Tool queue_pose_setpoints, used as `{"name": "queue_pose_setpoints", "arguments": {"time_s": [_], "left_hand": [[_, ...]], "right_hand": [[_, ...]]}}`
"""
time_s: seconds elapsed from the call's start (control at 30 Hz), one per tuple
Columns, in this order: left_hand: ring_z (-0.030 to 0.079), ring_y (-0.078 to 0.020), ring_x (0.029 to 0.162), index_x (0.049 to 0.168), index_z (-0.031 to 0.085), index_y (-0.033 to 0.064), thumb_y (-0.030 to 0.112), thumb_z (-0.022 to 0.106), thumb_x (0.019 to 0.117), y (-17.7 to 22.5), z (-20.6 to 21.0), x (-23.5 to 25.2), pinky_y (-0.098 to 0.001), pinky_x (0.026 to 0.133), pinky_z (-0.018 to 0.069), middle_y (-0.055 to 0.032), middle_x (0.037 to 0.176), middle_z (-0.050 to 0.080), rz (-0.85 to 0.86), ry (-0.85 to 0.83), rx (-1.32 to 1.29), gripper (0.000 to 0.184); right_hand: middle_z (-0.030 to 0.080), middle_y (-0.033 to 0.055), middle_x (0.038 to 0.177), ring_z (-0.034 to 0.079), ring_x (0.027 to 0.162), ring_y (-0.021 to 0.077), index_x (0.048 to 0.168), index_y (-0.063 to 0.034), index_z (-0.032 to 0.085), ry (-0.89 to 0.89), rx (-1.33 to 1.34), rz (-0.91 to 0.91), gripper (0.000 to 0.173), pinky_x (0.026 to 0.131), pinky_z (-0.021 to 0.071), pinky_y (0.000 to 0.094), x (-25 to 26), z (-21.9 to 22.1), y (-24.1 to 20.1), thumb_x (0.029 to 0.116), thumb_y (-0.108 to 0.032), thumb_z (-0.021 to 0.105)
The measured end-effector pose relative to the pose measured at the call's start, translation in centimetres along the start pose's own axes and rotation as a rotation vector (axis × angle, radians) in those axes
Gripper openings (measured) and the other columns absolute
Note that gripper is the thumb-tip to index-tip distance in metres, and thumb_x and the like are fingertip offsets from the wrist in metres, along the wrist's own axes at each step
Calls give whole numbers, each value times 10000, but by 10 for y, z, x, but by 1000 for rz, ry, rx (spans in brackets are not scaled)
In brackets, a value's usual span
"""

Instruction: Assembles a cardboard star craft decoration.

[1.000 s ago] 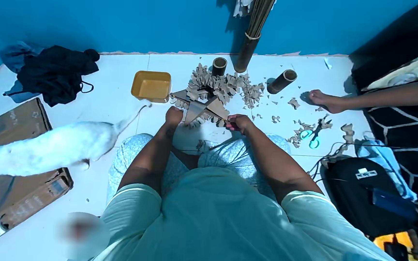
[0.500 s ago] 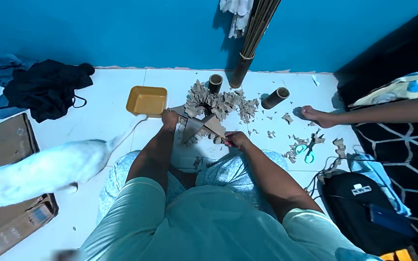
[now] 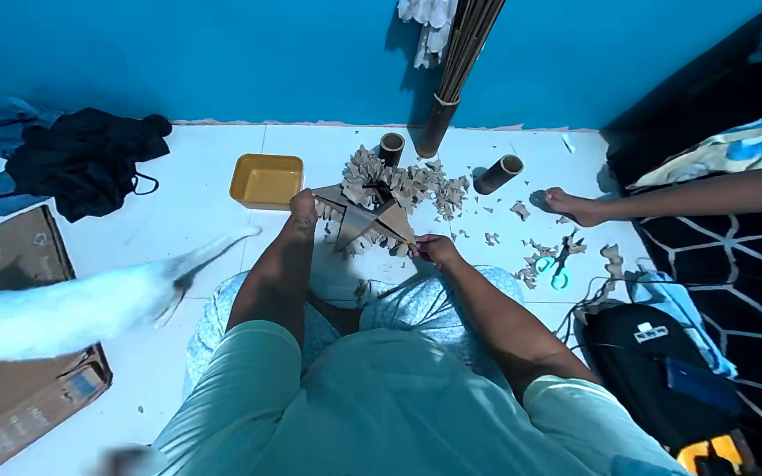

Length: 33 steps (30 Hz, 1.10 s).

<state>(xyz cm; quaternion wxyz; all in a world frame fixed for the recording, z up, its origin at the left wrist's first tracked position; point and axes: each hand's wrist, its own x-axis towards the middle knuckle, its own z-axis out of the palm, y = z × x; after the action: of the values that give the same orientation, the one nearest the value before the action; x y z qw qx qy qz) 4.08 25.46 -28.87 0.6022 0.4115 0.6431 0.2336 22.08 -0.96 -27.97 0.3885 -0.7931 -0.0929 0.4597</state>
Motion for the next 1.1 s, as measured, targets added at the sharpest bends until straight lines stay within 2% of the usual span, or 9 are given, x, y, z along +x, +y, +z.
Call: {"name": "queue_pose_setpoints", "arguments": {"time_s": [0.07, 0.13, 0.2, 0.37, 0.53, 0.67, 0.83, 0.97, 1.1], "left_hand": [[480, -182, 744, 1099, 606, 25, 236, 517, 1036, 4, -8, -8, -363, 679, 458, -83, 912, 518, -36, -24, -91, 238], [426, -123, 602, 1017, 578, 85, 230, 498, 1033, 11, -14, -15, -280, 546, 411, -16, 788, 456, -82, -39, -119, 166], [410, -113, 550, 995, 551, 105, 210, 484, 1032, 14, -21, -20, -253, 490, 390, -11, 757, 444, -146, -57, -135, 129], [409, -113, 540, 989, 533, 127, 213, 450, 1035, 14, -31, -28, -249, 491, 387, -3, 739, 440, -211, -68, -145, 128], [397, -94, 484, 915, 522, 140, 271, 451, 1033, 13, -41, -40, -229, 449, 375, 9, 682, 448, -243, -132, -200, 190], [430, -99, 539, 1056, 563, 137, 369, 495, 1043, 10, -49, -52, -237, 489, 395, -4, 781, 478, -227, -148, -194, 242], [504, -108, 640, 1146, 591, 101, 374, 554, 1039, 18, -57, -73, -265, 598, 451, -21, 838, 544, -158, -138, -180, 295], [502, -83, 574, 1077, 603, 90, 327, 588, 1026, 37, -59, -97, -230, 535, 455, -3, 759, 537, -52, -145, -238, 242], [513, -92, 594, 1085, 600, 61, 313, 601, 1027, 75, -64, -121, -227, 566, 477, -18, 772, 534, 74, -184, -314, 258]], "right_hand": [[664, 110, 983, 624, 726, 112, 1298, 11, 610, 0, 32, 11, 297, 690, 546, 262, -7, -3, 1, 1010, 20, 538], [663, 94, 934, 615, 699, 105, 1299, 6, 610, -1, 49, 15, 292, 668, 536, 255, -18, -5, -3, 1019, 12, 529], [658, 87, 911, 622, 692, 103, 1296, 12, 607, 4, 61, 21, 291, 667, 542, 247, -33, -5, -4, 1021, 20, 514], [672, 110, 935, 649, 730, 115, 1239, 45, 621, 0, 100, -54, 235, 709, 562, 256, -54, -9, 4, 1029, 24, 519], [690, 125, 965, 672, 763, 109, 1217, 62, 640, 6, 59, -193, 229, 747, 581, 256, -82, -16, 13, 1016, 35, 535], [701, 137, 1037, 696, 854, 121, 1210, 48, 668, 6, -86, -362, 241, 826, 592, 282, -102, -23, 22, 1012, 25, 533], [720, 148, 1072, 691, 916, 126, 1235, 28, 682, 73, -270, -618, 263, 880, 566, 296, -121, -34, 30, 1025, -55, 549], [720, 187, 1146, 704, 1014, 201, 1245, 38, 685, 158, -325, -773, 274, 955, 559, 352, -136, -42, 23, 1016, -56, 566], [722, 212, 1149, 717, 1036, 268, 1220, 47, 702, 252, -347, -1012, 272, 974, 564, 400, -142, -48, 6, 995, -22, 566]]}}
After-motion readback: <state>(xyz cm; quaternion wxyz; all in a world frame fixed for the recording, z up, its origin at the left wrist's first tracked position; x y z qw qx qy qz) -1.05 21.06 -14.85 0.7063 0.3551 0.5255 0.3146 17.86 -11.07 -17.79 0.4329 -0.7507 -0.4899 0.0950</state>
